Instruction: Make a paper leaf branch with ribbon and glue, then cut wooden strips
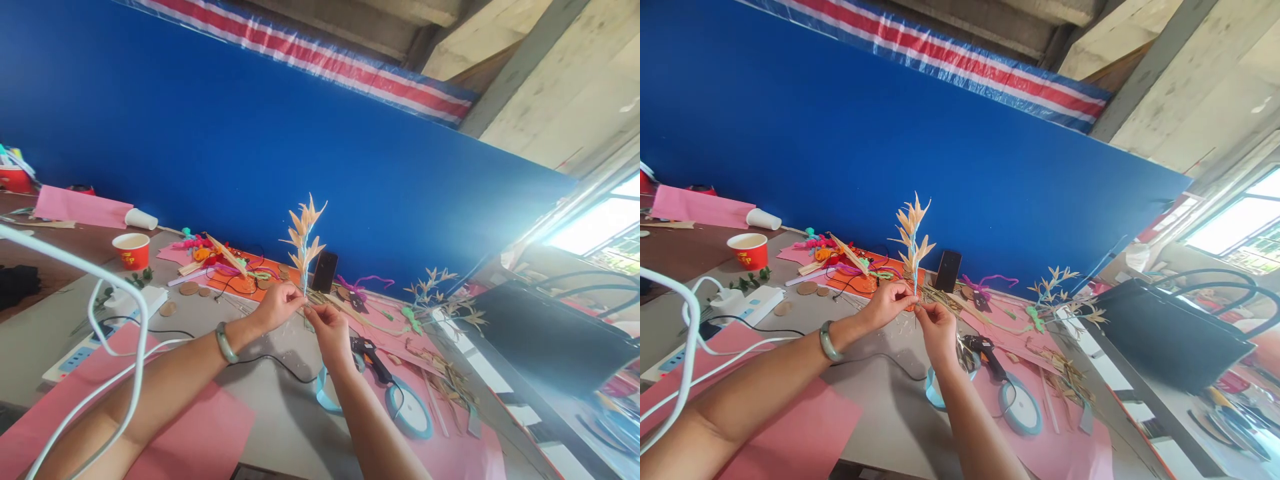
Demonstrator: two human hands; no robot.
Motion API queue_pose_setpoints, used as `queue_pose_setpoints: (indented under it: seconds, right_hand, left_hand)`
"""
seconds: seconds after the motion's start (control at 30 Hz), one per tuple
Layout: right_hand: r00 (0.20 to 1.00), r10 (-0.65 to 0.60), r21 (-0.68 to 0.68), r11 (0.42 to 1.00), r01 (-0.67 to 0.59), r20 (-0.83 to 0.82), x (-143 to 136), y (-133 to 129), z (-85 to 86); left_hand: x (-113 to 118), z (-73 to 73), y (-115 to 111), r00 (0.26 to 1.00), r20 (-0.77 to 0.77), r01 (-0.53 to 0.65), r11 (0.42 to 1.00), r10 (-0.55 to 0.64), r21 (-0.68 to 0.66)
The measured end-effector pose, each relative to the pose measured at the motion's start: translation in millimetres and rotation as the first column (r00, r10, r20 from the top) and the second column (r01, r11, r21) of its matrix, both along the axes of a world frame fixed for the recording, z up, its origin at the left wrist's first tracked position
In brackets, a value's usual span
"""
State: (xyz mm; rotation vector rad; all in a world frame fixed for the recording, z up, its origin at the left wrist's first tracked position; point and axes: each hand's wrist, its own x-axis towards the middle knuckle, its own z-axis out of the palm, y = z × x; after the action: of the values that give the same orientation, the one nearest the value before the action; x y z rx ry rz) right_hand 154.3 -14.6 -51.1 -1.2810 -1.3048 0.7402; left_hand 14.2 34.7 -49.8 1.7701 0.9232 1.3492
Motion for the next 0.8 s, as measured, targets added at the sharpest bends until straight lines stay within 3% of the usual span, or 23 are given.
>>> queue_pose_setpoints:
  seconds: [0.23, 0.5, 0.8]
  right_hand:
    - [0.997, -0.031, 0.025, 0.999, 0.03, 0.068, -2.5, -0.9, -2.9]
    - [0.996, -0.042, 0.034, 0.999, 0.04, 0.072, -6.7, -3.3, 0.8]
    - [1.0, -0.017, 0.003, 1.0, 0.017, 0.01, -8.2, -5.4, 6.5]
  left_hand:
    - [1.0, -0.9, -1.2, 0.997, 0.052, -0.053, 0.998, 0.056, -0.044]
    - [3.2, -0.9, -3.8, 0.99, 0.135, -0.036, 0.995, 0.048, -0.089]
    - [2.9, 3.0, -6.3, 0.928, 0.351, 0.216, 0.947, -0.123, -0.239]
